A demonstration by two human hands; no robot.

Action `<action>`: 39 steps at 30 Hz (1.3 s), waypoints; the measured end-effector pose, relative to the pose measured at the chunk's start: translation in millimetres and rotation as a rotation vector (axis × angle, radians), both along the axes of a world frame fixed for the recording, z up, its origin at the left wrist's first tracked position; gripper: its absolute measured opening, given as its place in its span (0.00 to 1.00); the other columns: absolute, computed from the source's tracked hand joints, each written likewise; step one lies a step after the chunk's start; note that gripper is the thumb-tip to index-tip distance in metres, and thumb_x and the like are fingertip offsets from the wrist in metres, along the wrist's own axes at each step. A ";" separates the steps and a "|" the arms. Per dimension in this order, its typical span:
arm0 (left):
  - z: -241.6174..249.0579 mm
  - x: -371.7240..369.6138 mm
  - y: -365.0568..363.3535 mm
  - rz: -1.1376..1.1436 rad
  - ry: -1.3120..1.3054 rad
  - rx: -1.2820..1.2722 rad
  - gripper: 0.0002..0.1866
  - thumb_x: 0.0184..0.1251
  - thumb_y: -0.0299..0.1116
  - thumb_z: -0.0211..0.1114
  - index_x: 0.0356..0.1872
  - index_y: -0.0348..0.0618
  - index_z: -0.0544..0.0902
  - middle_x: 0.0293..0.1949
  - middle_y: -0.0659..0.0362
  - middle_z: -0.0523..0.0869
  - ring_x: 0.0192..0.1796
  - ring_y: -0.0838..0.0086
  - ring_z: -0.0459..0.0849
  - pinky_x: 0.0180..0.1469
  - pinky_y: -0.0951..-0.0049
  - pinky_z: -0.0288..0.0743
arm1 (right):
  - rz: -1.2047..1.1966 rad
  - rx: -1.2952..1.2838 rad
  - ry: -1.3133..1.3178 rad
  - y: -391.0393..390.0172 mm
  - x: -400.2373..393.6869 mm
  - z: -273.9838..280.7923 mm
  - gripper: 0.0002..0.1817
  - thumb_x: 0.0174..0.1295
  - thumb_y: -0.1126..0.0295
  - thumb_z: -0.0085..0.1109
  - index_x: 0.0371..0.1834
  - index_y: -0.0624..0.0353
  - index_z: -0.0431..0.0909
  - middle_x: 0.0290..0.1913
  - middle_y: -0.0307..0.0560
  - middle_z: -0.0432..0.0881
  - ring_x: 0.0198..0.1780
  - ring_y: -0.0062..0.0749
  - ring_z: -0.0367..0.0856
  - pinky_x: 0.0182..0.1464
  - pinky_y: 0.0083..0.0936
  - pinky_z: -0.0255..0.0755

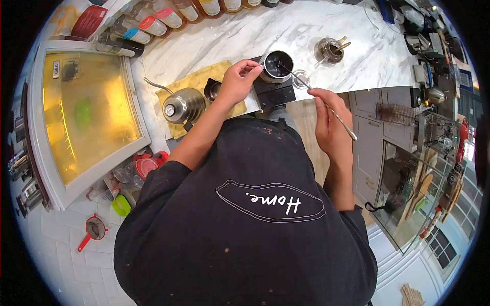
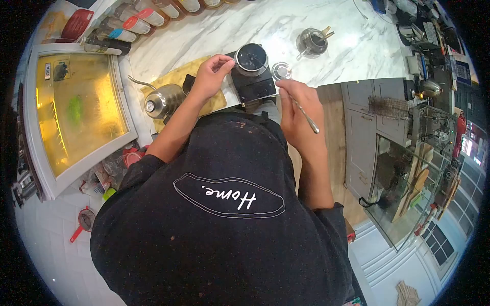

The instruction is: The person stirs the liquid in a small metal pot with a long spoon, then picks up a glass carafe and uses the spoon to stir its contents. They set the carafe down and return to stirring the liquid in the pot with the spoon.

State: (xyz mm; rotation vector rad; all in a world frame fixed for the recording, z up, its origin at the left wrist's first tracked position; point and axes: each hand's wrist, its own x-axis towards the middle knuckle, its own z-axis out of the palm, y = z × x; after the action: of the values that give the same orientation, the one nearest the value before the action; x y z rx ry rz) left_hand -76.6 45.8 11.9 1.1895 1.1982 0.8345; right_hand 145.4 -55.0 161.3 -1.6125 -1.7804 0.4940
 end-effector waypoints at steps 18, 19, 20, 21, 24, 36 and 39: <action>-2.2 1.3 -5.5 0.057 0.031 -0.014 0.12 0.75 0.37 0.68 0.49 0.39 0.85 0.38 0.63 0.87 0.42 0.78 0.83 0.48 0.75 0.76 | 0.068 0.041 -0.028 14.5 11.2 -0.5 0.07 0.69 0.77 0.60 0.47 0.59 0.83 0.43 0.52 0.87 0.47 0.49 0.84 0.51 0.38 0.72; -1.2 1.6 -5.9 0.066 0.059 -0.005 0.12 0.75 0.37 0.68 0.49 0.39 0.85 0.38 0.62 0.87 0.42 0.78 0.83 0.48 0.75 0.76 | 0.060 0.016 -0.039 15.3 16.2 1.4 0.07 0.69 0.77 0.59 0.47 0.60 0.83 0.43 0.52 0.87 0.47 0.49 0.84 0.51 0.38 0.72; 0.4 3.2 -4.6 0.075 0.086 0.010 0.13 0.75 0.37 0.68 0.49 0.39 0.86 0.38 0.62 0.87 0.42 0.78 0.83 0.48 0.75 0.77 | 0.063 0.009 -0.065 15.2 20.6 4.3 0.06 0.69 0.77 0.59 0.46 0.60 0.83 0.42 0.52 0.86 0.47 0.49 0.84 0.51 0.38 0.72; 0.4 4.7 -5.5 0.087 0.088 0.012 0.13 0.75 0.37 0.68 0.49 0.39 0.86 0.38 0.62 0.87 0.42 0.78 0.83 0.48 0.75 0.77 | 0.074 0.012 -0.062 17.2 24.5 5.9 0.06 0.69 0.77 0.59 0.46 0.60 0.83 0.42 0.52 0.86 0.47 0.49 0.84 0.51 0.38 0.72; 1.2 8.3 -8.6 0.129 0.051 0.001 0.13 0.75 0.37 0.68 0.50 0.38 0.86 0.38 0.62 0.87 0.42 0.79 0.82 0.48 0.75 0.76 | 0.176 0.014 -0.058 28.2 33.3 7.7 0.06 0.69 0.77 0.59 0.46 0.60 0.83 0.42 0.52 0.87 0.47 0.48 0.85 0.52 0.38 0.72; 7.2 36.0 -25.5 0.419 -0.056 -0.038 0.10 0.75 0.33 0.67 0.50 0.38 0.85 0.38 0.64 0.86 0.40 0.82 0.80 0.46 0.78 0.76 | 0.497 0.050 -0.010 76.9 71.6 9.9 0.07 0.67 0.78 0.60 0.46 0.59 0.81 0.43 0.51 0.87 0.45 0.49 0.84 0.50 0.38 0.71; 7.7 42.7 -29.4 0.477 -0.042 -0.042 0.11 0.76 0.33 0.67 0.51 0.38 0.85 0.38 0.64 0.86 0.40 0.82 0.81 0.46 0.79 0.76 | 0.555 0.054 -0.005 88.6 72.6 1.5 0.06 0.68 0.77 0.60 0.46 0.59 0.80 0.42 0.50 0.86 0.45 0.48 0.84 0.49 0.38 0.70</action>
State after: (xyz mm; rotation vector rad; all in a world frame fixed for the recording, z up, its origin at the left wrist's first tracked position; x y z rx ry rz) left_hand -33.8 16.4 19.5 0.8551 1.4834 1.1735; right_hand 218.0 33.6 162.7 -1.0666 -2.2234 0.6814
